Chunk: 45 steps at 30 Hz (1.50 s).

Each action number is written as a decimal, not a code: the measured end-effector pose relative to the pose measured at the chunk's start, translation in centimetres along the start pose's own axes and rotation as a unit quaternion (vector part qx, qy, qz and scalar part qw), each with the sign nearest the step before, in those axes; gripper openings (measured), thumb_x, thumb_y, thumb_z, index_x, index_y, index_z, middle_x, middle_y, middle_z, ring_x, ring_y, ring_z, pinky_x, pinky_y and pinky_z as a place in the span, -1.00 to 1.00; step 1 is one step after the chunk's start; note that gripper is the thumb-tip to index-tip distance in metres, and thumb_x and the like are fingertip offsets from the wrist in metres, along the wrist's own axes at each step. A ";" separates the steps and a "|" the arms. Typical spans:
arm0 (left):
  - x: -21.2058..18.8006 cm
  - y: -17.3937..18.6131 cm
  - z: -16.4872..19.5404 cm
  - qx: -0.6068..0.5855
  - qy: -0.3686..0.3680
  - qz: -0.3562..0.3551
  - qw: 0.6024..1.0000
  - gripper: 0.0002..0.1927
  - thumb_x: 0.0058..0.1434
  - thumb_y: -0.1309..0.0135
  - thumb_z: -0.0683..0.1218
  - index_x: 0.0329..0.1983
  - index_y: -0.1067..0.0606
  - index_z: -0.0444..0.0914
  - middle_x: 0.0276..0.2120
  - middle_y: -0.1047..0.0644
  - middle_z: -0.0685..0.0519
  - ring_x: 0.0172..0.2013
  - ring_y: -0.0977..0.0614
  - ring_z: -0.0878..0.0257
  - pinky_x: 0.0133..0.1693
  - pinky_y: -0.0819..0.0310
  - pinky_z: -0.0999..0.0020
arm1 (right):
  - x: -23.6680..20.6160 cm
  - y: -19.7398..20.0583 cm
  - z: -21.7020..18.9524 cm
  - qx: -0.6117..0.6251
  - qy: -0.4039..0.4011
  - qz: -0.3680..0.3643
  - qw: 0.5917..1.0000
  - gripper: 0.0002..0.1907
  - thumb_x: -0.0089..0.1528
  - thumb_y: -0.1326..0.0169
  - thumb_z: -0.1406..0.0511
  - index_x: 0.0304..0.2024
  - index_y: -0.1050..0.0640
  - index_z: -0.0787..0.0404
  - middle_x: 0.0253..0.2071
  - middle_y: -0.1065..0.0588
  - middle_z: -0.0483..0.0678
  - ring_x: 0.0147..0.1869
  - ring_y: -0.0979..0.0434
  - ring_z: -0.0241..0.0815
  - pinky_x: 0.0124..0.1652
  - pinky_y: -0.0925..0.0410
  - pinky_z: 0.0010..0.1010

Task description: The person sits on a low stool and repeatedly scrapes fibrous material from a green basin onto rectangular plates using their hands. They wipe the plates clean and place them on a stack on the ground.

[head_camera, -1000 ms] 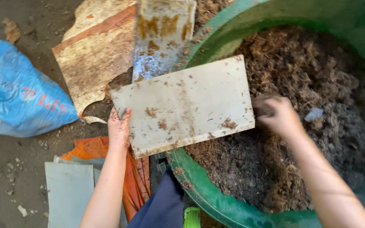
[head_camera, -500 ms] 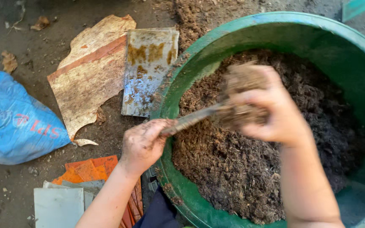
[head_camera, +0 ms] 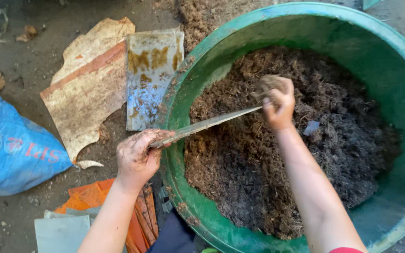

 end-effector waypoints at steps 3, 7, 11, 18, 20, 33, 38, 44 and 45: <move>-0.1 -0.4 0.1 -0.011 0.017 0.003 1.000 -0.74 0.15 -0.16 -0.37 -0.14 -0.55 -0.22 -0.20 -0.67 0.02 -0.21 -0.73 0.15 -0.17 -0.61 0.33 | -0.3 -5.4 -5.0 0.097 0.027 -0.039 0.994 -0.73 0.32 -0.01 0.21 -0.26 -0.58 0.29 0.21 -0.28 0.24 0.39 -0.45 0.21 0.07 -0.54 -0.10; -1.4 -0.7 -1.1 -0.052 0.058 0.027 0.997 -0.81 0.23 -0.17 -0.36 -0.13 -0.53 -0.29 -0.20 -0.66 -0.02 -0.22 -0.73 0.19 -0.14 -0.62 0.35 | -1.1 -9.2 -12.0 0.024 0.204 -0.021 0.978 -0.75 0.17 -0.14 0.20 -0.28 -0.56 0.27 0.18 -0.32 0.23 0.31 -0.43 0.16 0.24 -0.41 0.02; -3.7 0.1 -5.0 -0.111 0.141 0.087 0.980 -0.86 0.35 -0.19 -0.31 -0.09 -0.50 -0.31 -0.16 -0.64 -0.04 -0.16 -0.69 0.24 -0.07 -0.63 0.37 | 0.9 -6.1 -4.9 -0.076 0.060 0.006 0.995 -0.81 0.31 0.00 0.28 -0.41 -0.43 0.18 0.17 -0.41 0.06 0.32 -0.45 0.08 0.36 -0.40 -0.05; -9.7 -0.3 -10.5 -0.203 0.211 0.172 0.941 -0.86 0.39 -0.18 -0.27 -0.02 -0.50 -0.32 -0.10 -0.61 0.09 -0.10 -0.60 0.36 0.03 -0.49 0.48 | -2.9 3.5 11.7 0.216 -0.253 0.233 0.914 -0.59 0.34 -0.01 0.09 0.10 -0.57 0.19 0.07 -0.53 0.01 0.25 -0.45 0.03 0.25 -0.30 -0.19; -11.8 -0.3 -12.7 -0.293 0.227 0.253 0.894 -0.81 0.42 -0.18 -0.27 0.06 -0.48 -0.30 -0.03 -0.57 0.12 -0.03 -0.56 0.39 0.11 -0.47 0.50 | -3.0 3.0 11.5 0.255 -0.236 0.208 0.914 -0.56 0.35 -0.02 0.05 0.13 -0.55 0.16 0.09 -0.53 -0.06 0.26 -0.43 -0.03 0.26 -0.29 -0.19; -12.5 -16.4 -5.9 -0.090 0.343 -0.423 0.834 -0.42 0.42 0.05 0.21 0.33 -0.30 -0.23 0.20 -0.48 -0.12 0.19 -0.53 0.03 0.24 -0.37 0.11 | 11.2 11.1 -6.5 -0.133 -0.062 -0.012 0.989 -0.70 0.45 -0.06 0.18 -0.12 -0.55 0.33 -0.30 -0.46 0.03 -0.22 -0.50 -0.11 -0.18 -0.37 -0.22; -2.8 -5.1 0.0 -0.014 0.225 -0.092 0.970 -0.47 0.35 -0.09 0.07 0.37 -0.42 -0.10 0.13 -0.59 -0.02 0.15 -0.65 0.12 0.21 -0.53 0.24 | 8.4 0.6 -16.4 -0.409 0.270 -0.083 0.868 -0.77 0.19 -0.38 0.20 -0.16 -0.67 0.12 0.20 -0.40 0.08 0.18 -0.56 0.01 0.01 -0.52 -0.24; 8.5 -8.5 3.8 -0.047 0.047 -0.012 0.998 -0.12 0.17 -0.27 -0.04 0.45 -0.11 -0.36 0.22 -0.44 -0.16 0.19 -0.48 -0.11 0.16 -0.36 0.08 | 7.8 -0.2 -16.2 -0.459 0.237 -0.124 0.847 -0.66 0.10 -0.46 0.10 -0.19 -0.68 0.10 0.26 -0.39 0.11 0.17 -0.55 0.07 -0.04 -0.50 -0.18; 9.6 -10.2 3.3 -0.102 0.071 -0.035 0.992 -0.12 0.13 -0.28 -0.05 0.44 -0.14 -0.36 0.17 -0.51 -0.09 0.14 -0.53 -0.07 0.12 -0.40 0.10 | 7.3 0.4 -16.2 -0.467 0.249 -0.122 0.839 -0.65 0.08 -0.46 0.09 -0.19 -0.68 0.09 0.24 -0.39 0.14 0.17 -0.54 0.09 -0.04 -0.50 -0.17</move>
Point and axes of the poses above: each hand's wrist, its own x-axis towards the middle knuckle, its own y-axis out of the back of the hand, z = x × y, the point moved 9 cm from there along x, towards the middle knuckle
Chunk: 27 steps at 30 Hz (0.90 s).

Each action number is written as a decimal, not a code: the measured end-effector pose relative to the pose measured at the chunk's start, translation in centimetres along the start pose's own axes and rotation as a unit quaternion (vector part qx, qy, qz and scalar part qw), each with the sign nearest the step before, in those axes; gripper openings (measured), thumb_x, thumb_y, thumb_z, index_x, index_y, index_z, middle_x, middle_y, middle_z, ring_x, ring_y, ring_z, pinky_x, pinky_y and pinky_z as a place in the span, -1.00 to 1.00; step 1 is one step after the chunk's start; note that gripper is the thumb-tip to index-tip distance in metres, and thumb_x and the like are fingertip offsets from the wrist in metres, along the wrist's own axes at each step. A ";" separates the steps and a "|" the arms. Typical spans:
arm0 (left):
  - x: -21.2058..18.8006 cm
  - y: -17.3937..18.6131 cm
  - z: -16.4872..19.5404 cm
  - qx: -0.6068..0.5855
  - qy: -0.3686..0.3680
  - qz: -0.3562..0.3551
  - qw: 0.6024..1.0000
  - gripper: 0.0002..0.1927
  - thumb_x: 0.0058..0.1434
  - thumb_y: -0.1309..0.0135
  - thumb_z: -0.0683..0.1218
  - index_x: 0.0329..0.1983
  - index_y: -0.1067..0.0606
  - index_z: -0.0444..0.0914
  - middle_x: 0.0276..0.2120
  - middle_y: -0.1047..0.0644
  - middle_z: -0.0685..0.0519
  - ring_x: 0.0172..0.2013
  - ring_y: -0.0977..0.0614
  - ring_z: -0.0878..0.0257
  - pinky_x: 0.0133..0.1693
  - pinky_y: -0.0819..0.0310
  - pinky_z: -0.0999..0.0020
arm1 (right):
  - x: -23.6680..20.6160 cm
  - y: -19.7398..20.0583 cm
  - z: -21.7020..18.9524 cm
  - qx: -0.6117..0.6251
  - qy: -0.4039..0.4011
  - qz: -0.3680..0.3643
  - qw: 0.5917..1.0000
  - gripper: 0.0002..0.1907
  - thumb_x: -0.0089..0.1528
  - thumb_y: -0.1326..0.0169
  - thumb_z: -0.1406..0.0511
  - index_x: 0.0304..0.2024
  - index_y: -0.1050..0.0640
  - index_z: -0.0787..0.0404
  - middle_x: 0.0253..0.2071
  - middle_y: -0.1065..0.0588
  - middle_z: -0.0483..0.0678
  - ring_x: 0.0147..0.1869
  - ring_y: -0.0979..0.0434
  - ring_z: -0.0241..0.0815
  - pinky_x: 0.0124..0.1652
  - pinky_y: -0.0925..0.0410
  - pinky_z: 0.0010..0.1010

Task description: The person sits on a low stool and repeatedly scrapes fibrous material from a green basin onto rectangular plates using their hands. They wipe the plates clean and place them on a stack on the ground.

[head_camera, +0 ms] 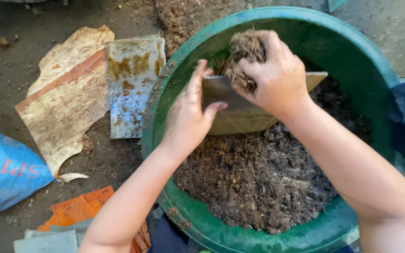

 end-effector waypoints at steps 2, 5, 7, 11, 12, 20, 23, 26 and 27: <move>1.3 -1.5 -1.0 0.036 0.025 -0.002 0.999 -0.53 0.23 -0.21 -0.14 0.20 -0.39 -0.21 0.07 -0.60 0.01 0.08 -0.63 0.02 0.06 -0.52 0.17 | -1.7 0.6 0.5 -0.016 0.018 0.003 1.000 -0.62 0.04 -0.45 0.08 -0.18 -0.69 0.09 0.21 -0.38 0.18 0.17 -0.52 0.13 -0.04 -0.49 -0.15; 1.5 -1.9 -2.0 0.003 0.050 -0.017 0.999 -0.77 0.26 -0.15 -0.20 -0.02 -0.51 -0.16 -0.06 -0.65 0.08 -0.05 -0.71 0.15 -0.06 -0.61 0.23 | -4.8 1.3 4.6 0.001 -0.044 -0.011 0.999 -0.81 0.22 -0.41 0.22 -0.20 -0.67 0.11 0.20 -0.44 0.09 0.28 -0.54 -0.04 0.13 -0.52 -0.29; 1.6 -1.0 -1.9 0.011 0.039 -0.017 0.999 -0.82 0.24 -0.15 -0.21 -0.09 -0.51 -0.18 -0.13 -0.66 0.07 -0.11 -0.72 0.15 -0.13 -0.60 0.21 | -7.3 2.9 9.0 -0.009 -0.113 0.029 0.993 -0.82 0.35 -0.34 0.26 -0.31 -0.60 0.13 0.24 -0.49 0.11 0.23 -0.57 -0.08 0.12 -0.52 -0.29; 2.5 -0.4 1.9 0.214 -0.108 -0.014 0.971 -0.88 0.21 -0.17 -0.12 -0.24 -0.48 -0.19 -0.23 -0.64 0.00 -0.11 -0.68 0.06 -0.12 -0.55 0.10 | -13.3 0.1 14.8 0.448 -0.295 0.222 0.815 -0.64 0.53 -0.12 0.11 0.19 -0.51 0.23 0.24 -0.44 0.07 0.35 -0.47 -0.08 0.35 -0.40 -0.25; 2.7 -0.7 3.4 0.284 -0.163 -0.009 0.945 -0.88 0.20 -0.17 -0.08 -0.29 -0.46 -0.18 -0.26 -0.63 -0.01 -0.11 -0.68 0.07 -0.09 -0.55 0.07 | -14.4 -1.7 15.6 0.564 -0.328 0.266 0.709 -0.60 0.53 -0.14 0.10 0.27 -0.48 0.22 0.26 -0.45 0.04 0.37 -0.46 -0.10 0.40 -0.39 -0.28; 5.1 -6.5 6.6 0.199 -0.162 -0.179 0.950 -0.76 0.34 -0.16 0.05 -0.22 -0.48 -0.21 -0.43 -0.63 -0.05 -0.41 -0.68 0.00 -0.41 -0.51 0.06 | -16.6 -10.6 7.9 0.568 -0.430 0.394 0.581 -0.59 0.42 0.02 0.06 0.05 -0.53 0.26 0.00 -0.52 0.02 0.07 -0.47 -0.03 0.11 -0.34 -0.09; 2.9 -0.9 3.3 0.197 -0.140 -0.150 0.959 -0.87 0.32 -0.16 0.00 -0.25 -0.51 -0.13 -0.37 -0.67 0.05 -0.39 -0.71 0.10 -0.41 -0.54 0.14 | -18.3 -12.7 2.6 0.384 -0.419 0.328 0.754 -0.64 0.48 0.08 0.10 -0.06 -0.55 0.26 0.07 -0.50 0.02 0.31 -0.39 -0.06 0.44 -0.11 -0.16; -1.2 6.2 -2.3 0.209 -0.067 -0.096 0.971 -0.86 0.26 -0.26 -0.04 -0.18 -0.58 -0.13 -0.32 -0.67 0.03 -0.37 -0.71 0.10 -0.34 -0.55 0.22 | -21.4 -17.3 0.4 0.393 -0.445 0.201 0.779 -0.57 0.39 0.03 0.12 0.11 -0.34 0.33 0.10 -0.47 0.07 0.35 -0.33 0.03 0.37 -0.08 -0.11; -3.4 8.3 -3.5 0.205 -0.060 -0.062 0.975 -0.83 0.23 -0.29 -0.09 -0.15 -0.57 -0.16 -0.29 -0.66 0.01 -0.33 -0.71 0.10 -0.29 -0.56 0.26 | -22.4 -18.7 0.5 0.429 -0.456 0.159 0.764 -0.43 0.35 -0.01 0.12 0.22 -0.23 0.37 0.11 -0.46 0.09 0.32 -0.32 0.04 0.30 -0.13 -0.12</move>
Point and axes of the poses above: each hand's wrist, its own x-axis towards the middle knuckle, its own y-axis out of the back of the hand, z = x × y, the point moved 9 cm from there along x, towards the middle knuckle
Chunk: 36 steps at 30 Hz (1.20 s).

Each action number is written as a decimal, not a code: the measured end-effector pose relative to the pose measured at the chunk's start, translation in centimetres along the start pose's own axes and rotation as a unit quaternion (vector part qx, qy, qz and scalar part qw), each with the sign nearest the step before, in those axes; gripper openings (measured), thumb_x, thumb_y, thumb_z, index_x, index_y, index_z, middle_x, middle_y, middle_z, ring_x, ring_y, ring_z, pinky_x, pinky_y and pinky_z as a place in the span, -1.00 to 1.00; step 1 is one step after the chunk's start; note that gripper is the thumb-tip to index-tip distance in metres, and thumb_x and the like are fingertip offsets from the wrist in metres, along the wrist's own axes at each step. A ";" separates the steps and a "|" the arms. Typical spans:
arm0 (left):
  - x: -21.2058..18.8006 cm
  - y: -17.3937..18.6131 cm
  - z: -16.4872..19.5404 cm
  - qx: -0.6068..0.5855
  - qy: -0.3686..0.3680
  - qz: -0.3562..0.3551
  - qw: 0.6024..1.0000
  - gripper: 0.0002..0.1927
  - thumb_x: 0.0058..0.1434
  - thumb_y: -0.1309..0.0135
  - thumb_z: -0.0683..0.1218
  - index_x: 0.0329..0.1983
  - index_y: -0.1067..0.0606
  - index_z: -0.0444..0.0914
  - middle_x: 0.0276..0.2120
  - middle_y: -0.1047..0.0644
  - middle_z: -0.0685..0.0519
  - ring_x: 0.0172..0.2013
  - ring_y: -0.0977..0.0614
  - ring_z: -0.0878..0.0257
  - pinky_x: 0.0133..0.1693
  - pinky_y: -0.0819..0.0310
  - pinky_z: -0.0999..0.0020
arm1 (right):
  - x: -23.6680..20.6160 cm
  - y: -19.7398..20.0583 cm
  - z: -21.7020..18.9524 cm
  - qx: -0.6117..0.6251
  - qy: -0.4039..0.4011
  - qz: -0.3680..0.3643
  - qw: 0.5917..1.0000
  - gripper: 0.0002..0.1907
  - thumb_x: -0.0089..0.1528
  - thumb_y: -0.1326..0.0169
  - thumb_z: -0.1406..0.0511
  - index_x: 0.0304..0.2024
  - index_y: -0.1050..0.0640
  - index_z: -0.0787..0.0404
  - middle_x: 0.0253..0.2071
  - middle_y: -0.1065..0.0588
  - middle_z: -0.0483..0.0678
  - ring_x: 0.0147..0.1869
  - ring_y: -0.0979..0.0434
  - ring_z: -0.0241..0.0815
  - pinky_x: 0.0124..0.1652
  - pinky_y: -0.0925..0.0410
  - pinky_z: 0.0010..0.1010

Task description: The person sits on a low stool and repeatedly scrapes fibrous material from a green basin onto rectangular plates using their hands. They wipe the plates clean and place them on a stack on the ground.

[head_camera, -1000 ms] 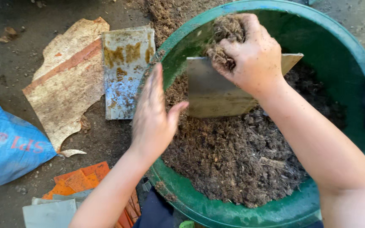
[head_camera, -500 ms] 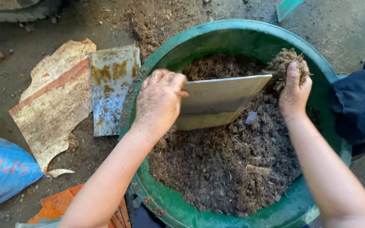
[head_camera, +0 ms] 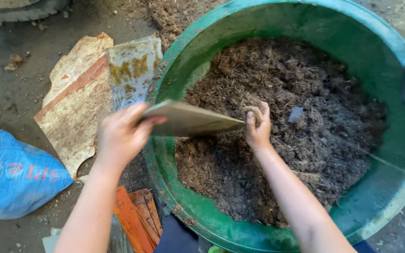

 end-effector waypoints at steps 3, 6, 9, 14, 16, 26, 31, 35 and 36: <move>-7.9 1.6 -5.5 -0.201 0.151 0.092 0.963 -0.90 0.37 -0.17 -0.19 -0.09 -0.52 -0.27 -0.21 -0.66 0.06 -0.22 -0.69 0.28 -0.13 -0.56 0.40 | 1.3 1.1 1.5 -0.212 -0.001 -0.057 0.976 -0.67 0.41 -0.03 0.09 0.04 -0.64 0.10 0.22 -0.41 0.11 0.41 -0.31 0.10 0.38 -0.18 -0.16; -14.7 4.0 -9.1 -0.234 0.233 0.269 0.905 -0.85 0.48 -0.19 -0.20 0.00 -0.48 -0.35 -0.08 -0.57 0.06 -0.10 -0.58 0.33 0.03 -0.51 0.42 | 2.7 0.0 1.3 -0.347 -0.058 -0.079 0.933 -0.61 0.32 -0.08 0.07 0.18 -0.58 -0.06 0.34 -0.41 0.03 0.49 -0.24 0.16 0.46 -0.17 -0.01; -21.2 4.3 -12.4 -0.278 0.375 0.397 0.790 -0.79 0.41 -0.18 -0.18 0.05 -0.45 -0.27 -0.15 -0.52 0.12 -0.32 -0.40 0.37 -0.28 -0.26 0.45 | -0.1 -8.8 -1.7 -0.546 0.082 -0.249 0.796 -0.26 0.12 -0.20 -0.08 0.30 -0.44 0.00 0.40 -0.27 0.16 0.51 -0.03 0.30 0.31 0.06 0.41; -24.2 3.4 -14.7 -0.333 0.311 0.452 0.767 -0.78 0.44 -0.15 -0.18 0.08 -0.43 -0.27 -0.06 -0.49 0.15 -0.09 -0.48 0.42 0.06 -0.44 0.50 | -12.1 -18.5 -1.6 -0.485 0.016 -0.522 0.702 -0.28 0.21 -0.04 -0.15 0.38 -0.31 -0.17 0.48 -0.12 0.04 0.54 0.03 0.14 0.28 0.17 0.58; -24.6 1.4 -16.5 -0.357 0.327 0.449 0.751 -0.81 0.45 -0.20 -0.20 -0.06 -0.39 -0.28 -0.13 -0.46 0.13 -0.12 -0.48 0.39 0.06 -0.49 0.42 | -15.0 -17.1 -2.2 -0.448 0.048 -0.488 0.748 -0.36 0.20 -0.11 -0.05 0.31 -0.37 -0.09 0.42 -0.20 0.09 0.45 -0.16 0.15 0.23 -0.04 0.50; -20.9 -10.6 -16.6 -0.347 0.409 0.244 0.808 -0.70 0.42 0.00 -0.07 0.11 -0.40 -0.35 -0.04 -0.59 -0.04 -0.04 -0.55 0.21 0.07 -0.42 0.29 | -15.2 -6.7 2.8 -0.494 -0.082 -0.582 0.641 -0.44 0.14 -0.28 0.21 0.20 -0.49 0.01 0.18 -0.47 0.00 0.14 -0.56 -0.03 0.12 -0.46 -0.24; -18.9 -14.5 -12.3 -0.198 0.478 0.085 0.852 -0.68 0.45 0.13 -0.06 0.15 -0.34 -0.34 -0.02 -0.58 -0.22 0.00 -0.61 -0.07 -0.01 -0.48 0.10 | -7.7 -8.9 -7.3 -0.319 -0.109 -0.440 0.832 -0.57 0.19 -0.21 0.21 0.11 -0.54 0.12 0.13 -0.58 0.04 0.13 -0.64 -0.01 0.15 -0.48 -0.20; -18.1 -15.2 -11.5 -0.219 0.444 0.131 0.859 -0.64 0.41 0.16 -0.07 0.17 -0.32 -0.39 -0.02 -0.55 -0.29 0.00 -0.60 -0.17 -0.01 -0.48 0.03 | -12.2 -16.5 -11.2 -0.362 -0.094 -0.468 0.800 -0.33 0.26 -0.11 0.11 0.44 -0.35 -0.18 0.60 0.11 0.01 0.59 0.24 0.23 0.30 0.01 0.17; -18.0 -15.0 -11.5 -0.236 0.427 0.157 0.859 -0.62 0.37 0.16 -0.09 0.17 -0.32 -0.40 -0.03 -0.56 -0.29 0.00 -0.62 -0.14 0.00 -0.49 0.05 | -12.2 -18.5 -12.4 -0.379 -0.007 -0.425 0.822 -0.32 0.23 -0.10 0.14 0.44 -0.36 -0.14 0.58 0.08 0.08 0.58 0.25 0.24 0.30 0.05 0.26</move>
Point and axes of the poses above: each hand's wrist, its own x-axis towards the middle knuckle, its own y-axis out of the back of the hand, z = x × y, the point moved 9 cm from there along x, towards the middle knuckle
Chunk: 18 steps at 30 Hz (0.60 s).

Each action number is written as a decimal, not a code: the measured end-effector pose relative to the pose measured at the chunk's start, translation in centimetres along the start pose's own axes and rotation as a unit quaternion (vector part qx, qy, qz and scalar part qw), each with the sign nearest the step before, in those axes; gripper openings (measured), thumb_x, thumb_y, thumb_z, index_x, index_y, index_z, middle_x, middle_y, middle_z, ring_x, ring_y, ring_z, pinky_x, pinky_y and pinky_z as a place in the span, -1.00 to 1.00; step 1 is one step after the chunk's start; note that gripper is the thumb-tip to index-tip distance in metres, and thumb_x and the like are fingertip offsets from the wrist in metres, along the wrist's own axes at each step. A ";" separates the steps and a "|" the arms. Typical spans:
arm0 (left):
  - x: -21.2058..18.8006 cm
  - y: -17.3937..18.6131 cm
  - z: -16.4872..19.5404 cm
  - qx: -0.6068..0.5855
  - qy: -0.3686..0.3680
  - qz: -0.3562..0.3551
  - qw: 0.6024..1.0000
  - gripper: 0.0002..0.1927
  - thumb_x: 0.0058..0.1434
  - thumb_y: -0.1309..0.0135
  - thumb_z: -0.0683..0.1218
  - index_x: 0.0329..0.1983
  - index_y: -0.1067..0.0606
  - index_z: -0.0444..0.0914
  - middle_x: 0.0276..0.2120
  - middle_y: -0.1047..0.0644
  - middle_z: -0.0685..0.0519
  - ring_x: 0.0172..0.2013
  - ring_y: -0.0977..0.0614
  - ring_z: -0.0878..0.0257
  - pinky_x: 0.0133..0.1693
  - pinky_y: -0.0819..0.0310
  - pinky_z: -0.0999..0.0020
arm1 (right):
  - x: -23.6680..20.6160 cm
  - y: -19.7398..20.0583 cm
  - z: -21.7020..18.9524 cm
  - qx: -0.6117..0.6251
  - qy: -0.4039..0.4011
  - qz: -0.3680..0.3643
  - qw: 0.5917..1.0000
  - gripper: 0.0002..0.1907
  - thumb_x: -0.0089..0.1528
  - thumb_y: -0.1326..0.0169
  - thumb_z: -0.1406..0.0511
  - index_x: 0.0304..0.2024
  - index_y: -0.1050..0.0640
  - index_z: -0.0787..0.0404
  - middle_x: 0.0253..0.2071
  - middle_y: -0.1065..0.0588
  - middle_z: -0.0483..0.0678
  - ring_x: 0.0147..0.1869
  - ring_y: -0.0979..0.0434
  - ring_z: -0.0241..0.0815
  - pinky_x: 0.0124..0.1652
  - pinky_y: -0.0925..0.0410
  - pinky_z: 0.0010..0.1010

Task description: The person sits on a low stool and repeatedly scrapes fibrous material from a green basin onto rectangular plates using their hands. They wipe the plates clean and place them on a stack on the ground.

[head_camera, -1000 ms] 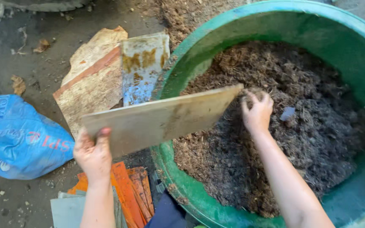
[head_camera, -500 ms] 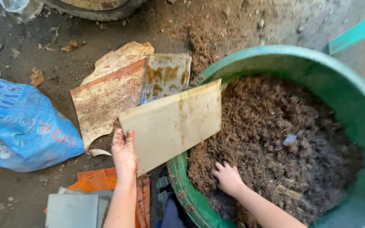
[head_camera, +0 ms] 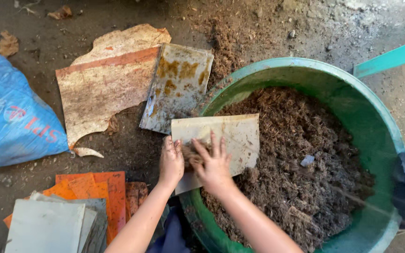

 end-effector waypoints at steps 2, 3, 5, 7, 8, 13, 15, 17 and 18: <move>0.1 0.6 0.7 0.063 -0.066 0.033 0.995 -0.60 0.49 0.11 -0.07 0.23 -0.30 -0.47 0.05 -0.48 -0.41 0.03 -0.54 -0.27 0.01 -0.44 -0.01 | 1.5 -0.1 -2.2 -0.081 0.089 0.149 0.981 -0.29 0.18 -0.09 0.19 0.43 -0.40 -0.05 0.55 0.01 0.22 0.58 0.26 0.26 0.32 0.11 0.43; -0.2 0.8 1.2 0.095 -0.096 0.048 0.990 -0.58 0.55 0.08 -0.06 0.26 -0.29 -0.51 0.09 -0.45 -0.47 0.04 -0.51 -0.33 0.02 -0.42 -0.04 | 2.3 -0.1 -1.3 -0.118 0.090 0.200 0.969 -0.36 0.27 0.00 0.23 0.45 -0.38 -0.11 0.60 -0.02 0.14 0.65 0.19 0.14 0.44 0.12 0.25; -0.1 0.3 0.4 0.086 -0.057 0.019 0.994 -0.60 0.50 0.11 -0.05 0.22 -0.31 -0.46 0.02 -0.50 -0.38 0.00 -0.56 -0.25 -0.01 -0.45 0.00 | 5.3 0.1 4.8 0.039 -0.005 0.202 0.979 -0.58 0.42 0.27 0.18 0.31 -0.38 -0.01 0.45 -0.22 0.17 0.51 -0.07 0.13 0.49 -0.03 0.01; -0.3 0.3 0.2 0.069 -0.014 0.001 0.998 -0.60 0.45 0.15 -0.05 0.20 -0.32 -0.44 -0.04 -0.53 -0.32 -0.03 -0.60 -0.19 -0.03 -0.48 0.03 | 5.8 2.2 13.1 0.183 -0.134 0.211 0.951 -0.54 0.51 0.40 0.11 0.30 -0.33 0.20 0.39 -0.23 0.29 0.46 -0.09 0.23 0.44 0.01 0.06; -0.3 0.4 0.2 0.054 -0.014 0.002 0.998 -0.60 0.44 0.18 -0.06 0.20 -0.31 -0.44 -0.05 -0.54 -0.31 -0.04 -0.61 -0.17 -0.04 -0.49 0.04 | 5.4 5.0 15.0 0.138 -0.155 0.304 0.930 -0.49 0.54 0.34 0.12 0.44 -0.25 0.25 0.53 -0.08 0.30 0.61 0.08 0.23 0.46 0.21 0.18; 0.2 0.7 0.4 0.054 -0.006 -0.004 0.998 -0.64 0.50 0.14 -0.04 0.12 -0.34 -0.46 -0.09 -0.52 -0.37 -0.10 -0.58 -0.25 -0.09 -0.47 0.01 | 5.6 2.7 9.6 0.326 -0.176 0.283 0.885 -0.36 0.45 0.29 0.01 0.43 -0.15 0.28 0.48 -0.21 0.22 0.54 -0.19 0.08 0.46 -0.09 -0.03; 0.4 1.3 0.9 0.074 -0.038 0.019 0.996 -0.62 0.48 0.13 -0.07 0.15 -0.31 -0.49 -0.08 -0.50 -0.39 -0.10 -0.57 -0.28 -0.12 -0.46 -0.01 | 5.1 1.4 0.5 0.079 -0.031 0.254 0.963 -0.43 0.46 0.38 0.05 0.39 -0.24 0.23 0.42 -0.15 0.24 0.50 -0.05 0.18 0.46 0.09 0.06; 0.1 1.9 0.9 0.090 -0.053 0.029 0.994 -0.66 0.48 0.12 -0.07 0.12 -0.35 -0.45 -0.09 -0.52 -0.38 -0.10 -0.56 -0.28 -0.08 -0.45 -0.02 | 5.2 1.7 -3.6 -0.058 0.057 0.282 0.956 -0.38 0.43 0.33 0.07 0.46 -0.20 0.22 0.56 -0.01 0.24 0.61 0.13 0.25 0.43 0.26 0.16; 0.0 2.0 1.0 0.096 -0.060 0.034 0.993 -0.67 0.48 0.11 -0.07 0.11 -0.38 -0.44 -0.09 -0.52 -0.37 -0.10 -0.56 -0.29 -0.07 -0.45 -0.02 | 5.7 2.1 -3.5 -0.035 0.073 0.282 0.956 -0.39 0.43 0.37 0.11 0.48 -0.20 0.22 0.57 -0.02 0.20 0.63 0.12 0.22 0.46 0.28 0.13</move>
Point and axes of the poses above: each hand's wrist, its own x-axis towards the middle knuckle, its own y-axis out of the back of the hand, z = x × y, the point moved 9 cm from there along x, towards the middle knuckle
